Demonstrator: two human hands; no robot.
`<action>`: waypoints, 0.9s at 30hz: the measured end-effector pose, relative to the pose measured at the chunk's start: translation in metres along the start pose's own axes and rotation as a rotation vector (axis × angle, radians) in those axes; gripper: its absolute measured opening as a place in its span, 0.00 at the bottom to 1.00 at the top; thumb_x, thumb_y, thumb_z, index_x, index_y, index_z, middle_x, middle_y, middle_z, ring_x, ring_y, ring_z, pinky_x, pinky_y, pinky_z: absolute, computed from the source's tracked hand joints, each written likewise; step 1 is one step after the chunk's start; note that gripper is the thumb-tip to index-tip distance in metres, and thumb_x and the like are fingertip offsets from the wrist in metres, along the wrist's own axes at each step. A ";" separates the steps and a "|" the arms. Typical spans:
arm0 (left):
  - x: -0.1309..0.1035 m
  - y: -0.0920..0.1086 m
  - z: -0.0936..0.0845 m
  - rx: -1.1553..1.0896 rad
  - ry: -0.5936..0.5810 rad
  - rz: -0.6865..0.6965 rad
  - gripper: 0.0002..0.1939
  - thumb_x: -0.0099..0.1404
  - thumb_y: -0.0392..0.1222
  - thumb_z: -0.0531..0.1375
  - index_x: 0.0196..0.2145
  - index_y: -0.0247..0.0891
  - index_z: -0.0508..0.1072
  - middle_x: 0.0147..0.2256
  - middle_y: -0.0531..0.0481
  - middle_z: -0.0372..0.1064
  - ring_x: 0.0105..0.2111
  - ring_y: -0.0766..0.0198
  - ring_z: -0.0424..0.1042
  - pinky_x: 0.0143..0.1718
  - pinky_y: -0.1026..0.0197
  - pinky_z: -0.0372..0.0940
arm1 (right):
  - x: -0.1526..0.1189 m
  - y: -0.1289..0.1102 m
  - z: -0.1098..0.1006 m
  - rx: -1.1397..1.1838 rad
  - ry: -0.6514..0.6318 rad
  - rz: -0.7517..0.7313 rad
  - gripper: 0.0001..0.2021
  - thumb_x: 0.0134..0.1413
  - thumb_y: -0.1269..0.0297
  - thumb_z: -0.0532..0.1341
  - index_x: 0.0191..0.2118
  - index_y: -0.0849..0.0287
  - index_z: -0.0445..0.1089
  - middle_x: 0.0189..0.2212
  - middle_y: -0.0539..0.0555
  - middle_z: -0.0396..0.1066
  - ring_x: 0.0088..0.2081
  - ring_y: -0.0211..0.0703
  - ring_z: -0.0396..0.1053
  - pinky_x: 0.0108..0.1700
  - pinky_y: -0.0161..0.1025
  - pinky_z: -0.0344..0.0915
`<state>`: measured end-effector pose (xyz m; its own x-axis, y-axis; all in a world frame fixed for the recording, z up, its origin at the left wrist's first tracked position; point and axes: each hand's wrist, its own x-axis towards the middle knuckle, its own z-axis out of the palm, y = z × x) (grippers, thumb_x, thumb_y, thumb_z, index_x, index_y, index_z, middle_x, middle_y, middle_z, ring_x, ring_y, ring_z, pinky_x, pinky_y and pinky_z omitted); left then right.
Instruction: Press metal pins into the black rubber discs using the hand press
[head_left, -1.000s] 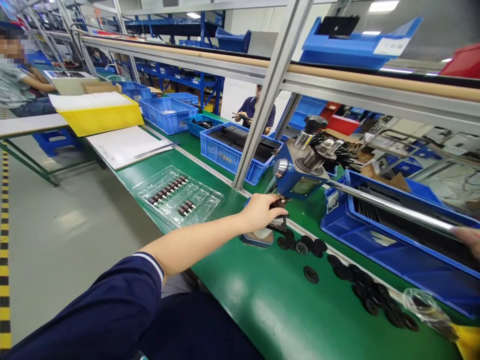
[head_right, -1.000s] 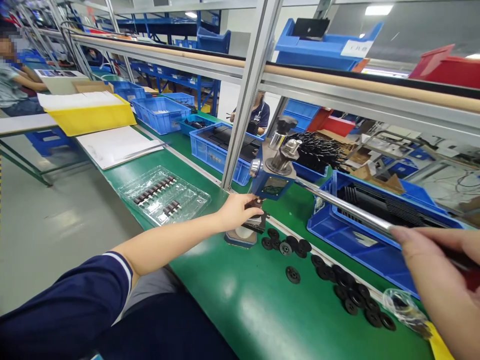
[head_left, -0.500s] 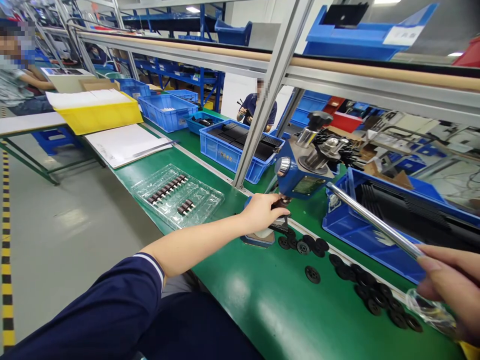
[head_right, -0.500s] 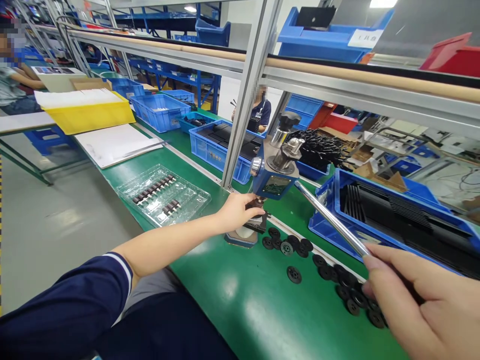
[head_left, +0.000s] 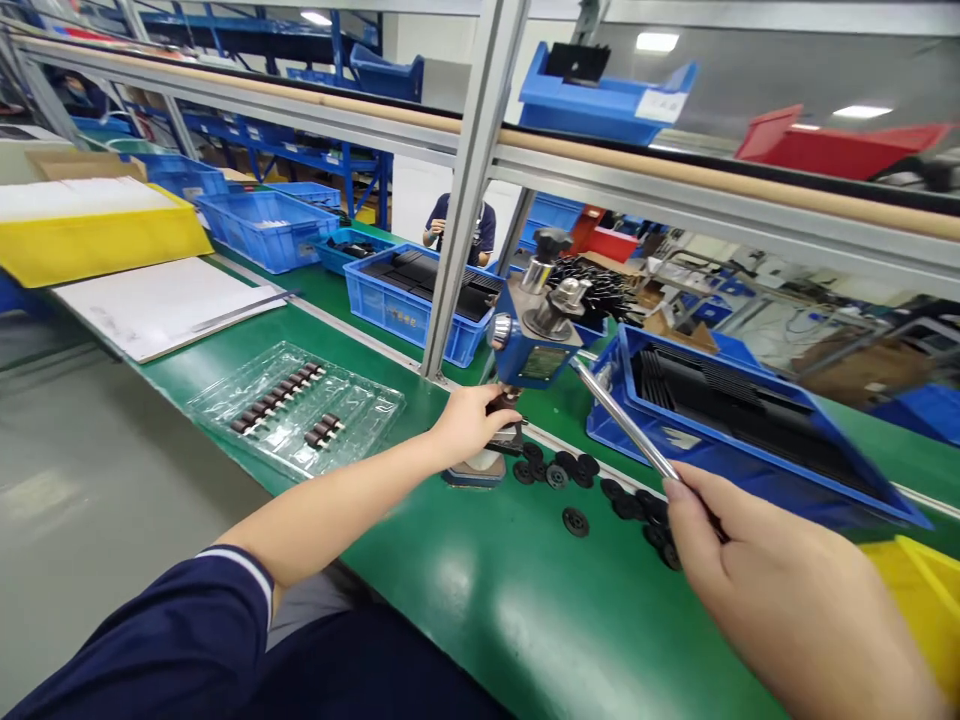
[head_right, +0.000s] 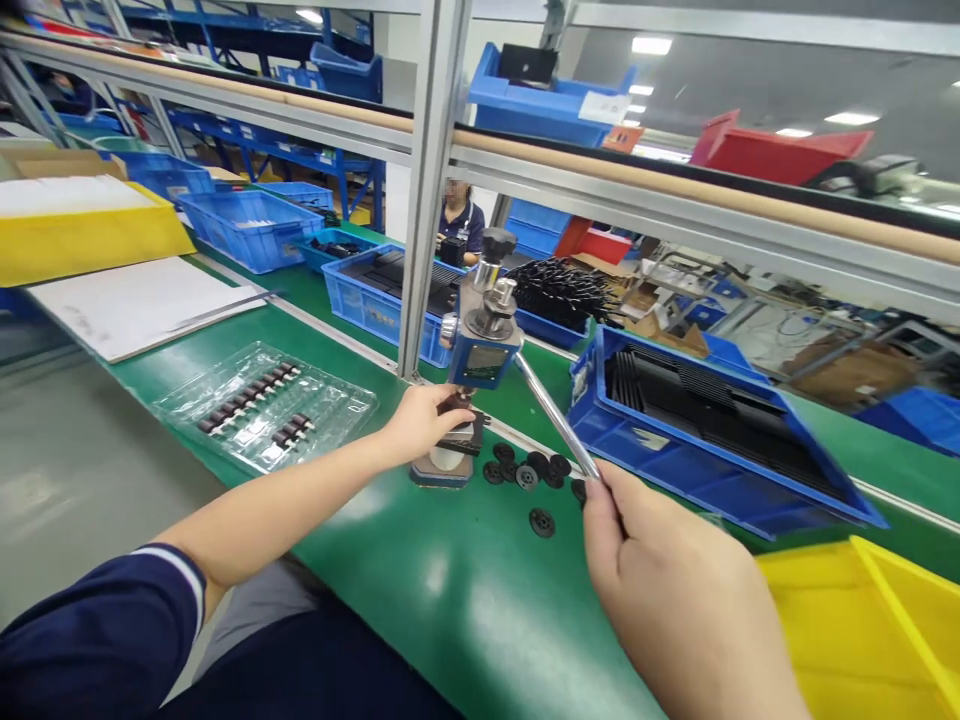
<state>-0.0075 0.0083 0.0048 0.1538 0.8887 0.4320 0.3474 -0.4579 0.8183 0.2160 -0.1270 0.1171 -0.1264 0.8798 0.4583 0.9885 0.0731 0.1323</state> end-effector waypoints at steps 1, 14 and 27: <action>0.000 0.000 0.000 -0.004 -0.002 -0.005 0.10 0.60 0.42 0.64 0.38 0.35 0.79 0.35 0.47 0.79 0.35 0.58 0.76 0.40 0.60 0.68 | 0.002 0.000 -0.003 0.006 -0.032 -0.010 0.21 0.62 0.52 0.45 0.39 0.50 0.74 0.27 0.49 0.75 0.25 0.48 0.73 0.25 0.41 0.63; -0.005 0.001 0.003 0.025 0.005 -0.042 0.10 0.60 0.43 0.64 0.38 0.37 0.78 0.34 0.48 0.79 0.34 0.60 0.75 0.38 0.61 0.67 | -0.017 0.000 0.023 0.031 0.134 -0.030 0.15 0.63 0.57 0.51 0.46 0.54 0.73 0.28 0.49 0.75 0.24 0.41 0.71 0.24 0.36 0.58; -0.006 0.011 0.003 0.048 0.054 -0.061 0.09 0.58 0.40 0.66 0.37 0.36 0.79 0.32 0.50 0.78 0.31 0.61 0.73 0.35 0.62 0.65 | -0.005 0.006 0.005 0.352 -0.173 0.003 0.16 0.65 0.55 0.48 0.35 0.55 0.69 0.22 0.48 0.70 0.21 0.37 0.65 0.23 0.34 0.57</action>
<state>-0.0014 -0.0017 0.0100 0.0816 0.9115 0.4031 0.3988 -0.4005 0.8250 0.2227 -0.1288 0.1108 -0.1371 0.9444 0.2988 0.9608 0.2002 -0.1919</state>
